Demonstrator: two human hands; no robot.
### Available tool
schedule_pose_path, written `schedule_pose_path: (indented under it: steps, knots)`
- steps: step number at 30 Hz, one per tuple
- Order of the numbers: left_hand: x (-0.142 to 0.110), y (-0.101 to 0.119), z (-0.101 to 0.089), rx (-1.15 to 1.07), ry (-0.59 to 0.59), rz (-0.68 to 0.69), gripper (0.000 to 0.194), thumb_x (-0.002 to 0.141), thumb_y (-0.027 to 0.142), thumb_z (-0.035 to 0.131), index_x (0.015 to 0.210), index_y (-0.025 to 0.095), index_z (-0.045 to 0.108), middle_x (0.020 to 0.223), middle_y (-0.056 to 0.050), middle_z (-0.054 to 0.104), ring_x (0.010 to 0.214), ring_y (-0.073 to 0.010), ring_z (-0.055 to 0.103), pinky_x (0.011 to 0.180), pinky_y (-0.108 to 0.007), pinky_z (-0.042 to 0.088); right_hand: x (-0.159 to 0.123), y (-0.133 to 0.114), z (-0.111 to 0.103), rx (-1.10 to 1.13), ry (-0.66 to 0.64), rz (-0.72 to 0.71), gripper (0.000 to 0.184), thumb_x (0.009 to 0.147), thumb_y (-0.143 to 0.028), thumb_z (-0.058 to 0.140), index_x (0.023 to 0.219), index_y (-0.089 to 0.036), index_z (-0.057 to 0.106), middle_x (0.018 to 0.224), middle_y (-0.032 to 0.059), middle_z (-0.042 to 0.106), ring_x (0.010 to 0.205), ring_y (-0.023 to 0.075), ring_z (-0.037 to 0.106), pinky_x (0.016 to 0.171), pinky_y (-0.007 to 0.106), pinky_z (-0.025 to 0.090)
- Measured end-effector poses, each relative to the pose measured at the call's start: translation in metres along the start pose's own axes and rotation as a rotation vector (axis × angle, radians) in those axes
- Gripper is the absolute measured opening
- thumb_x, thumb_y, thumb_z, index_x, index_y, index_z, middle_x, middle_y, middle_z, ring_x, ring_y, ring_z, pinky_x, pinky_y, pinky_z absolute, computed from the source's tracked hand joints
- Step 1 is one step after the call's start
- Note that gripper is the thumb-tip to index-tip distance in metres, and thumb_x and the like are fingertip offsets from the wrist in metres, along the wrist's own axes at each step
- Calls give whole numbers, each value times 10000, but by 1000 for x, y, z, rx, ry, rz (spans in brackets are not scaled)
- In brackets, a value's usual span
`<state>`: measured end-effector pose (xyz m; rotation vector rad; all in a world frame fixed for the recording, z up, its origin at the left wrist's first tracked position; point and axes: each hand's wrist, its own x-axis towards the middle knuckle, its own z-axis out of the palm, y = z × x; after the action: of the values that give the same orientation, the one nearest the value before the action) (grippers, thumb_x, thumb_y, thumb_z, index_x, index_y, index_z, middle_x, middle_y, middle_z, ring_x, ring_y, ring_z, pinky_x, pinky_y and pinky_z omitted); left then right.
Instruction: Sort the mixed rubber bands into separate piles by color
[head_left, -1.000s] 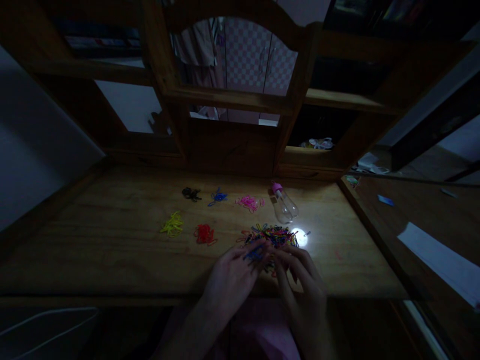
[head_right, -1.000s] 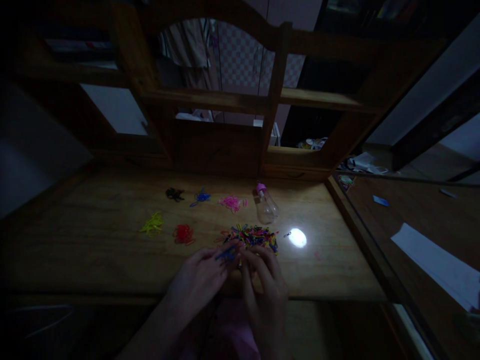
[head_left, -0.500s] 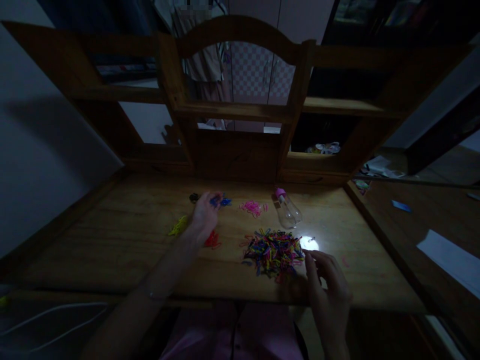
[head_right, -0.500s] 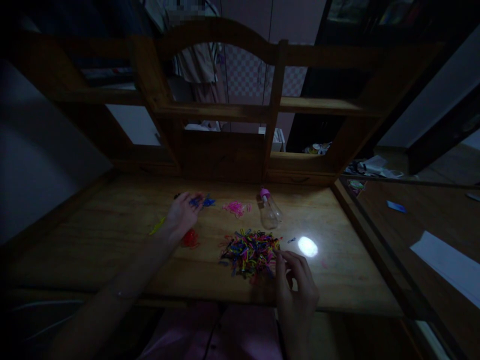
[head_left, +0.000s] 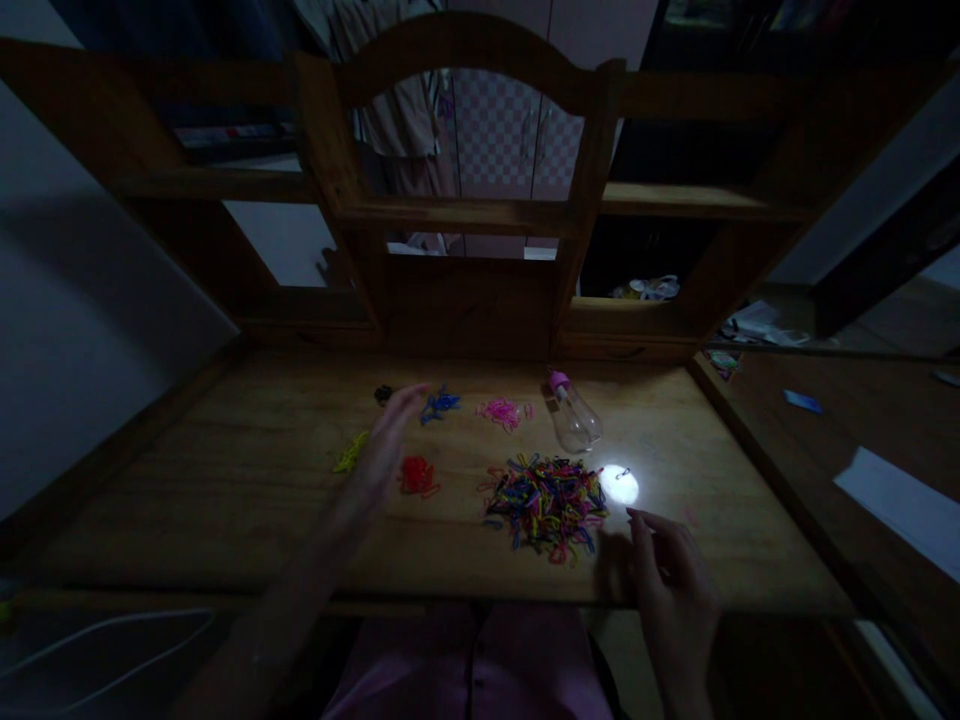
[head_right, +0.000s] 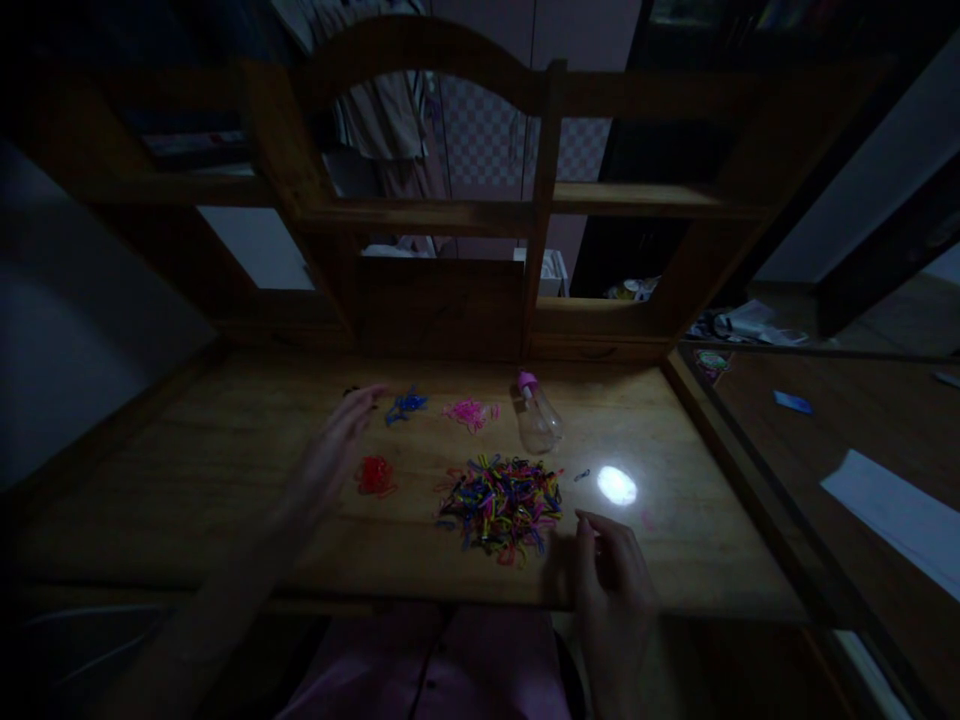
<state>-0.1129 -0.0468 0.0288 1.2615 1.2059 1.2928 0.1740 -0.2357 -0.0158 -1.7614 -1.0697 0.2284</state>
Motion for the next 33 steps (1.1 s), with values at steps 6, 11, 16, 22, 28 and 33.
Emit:
schedule_pose_path:
  steps: [6,11,16,22,28,33]
  knots:
    - [-72,0,11,259,-210,-53,278,859,386,583,1080,223,627,1125,-56,642,1032,-206,609,902,-318,475,2,1,-2,-28,-66,28,202,909,-381,552,974,-218,650,999,46,643,891,187,612,775,292,466]
    - [-112,-15,45,316,-314,-9,208,904,339,527,1048,239,639,1078,-43,655,962,-187,622,840,-291,490,3,-16,0,-42,-236,-6,190,887,-366,590,1005,-226,638,966,45,618,704,148,589,619,261,486]
    - [-127,-14,61,318,-343,18,183,927,294,490,996,245,652,1016,-25,662,966,-178,607,851,-269,459,0,-37,13,-93,-372,-191,213,900,-277,557,1099,-223,609,1098,85,575,832,172,612,715,287,512]
    - [-130,-17,59,244,-349,-48,203,939,305,469,991,230,649,879,-18,666,843,-159,613,773,-240,457,10,-49,22,-278,-395,-286,127,884,-226,539,975,-221,628,1060,88,586,839,199,624,680,309,507]
    - [-130,-20,56,216,-348,-90,209,925,323,487,977,217,659,872,-32,673,818,-167,610,707,-228,458,12,-42,20,-402,-404,-197,243,795,-315,675,998,-210,596,1041,88,582,775,206,636,593,300,493]
    - [-129,-19,56,223,-369,-101,218,923,332,484,977,215,659,856,-34,670,818,-167,614,706,-230,464,10,-35,28,-382,-406,-142,187,804,-283,652,966,-209,597,996,77,578,760,196,626,613,299,491]
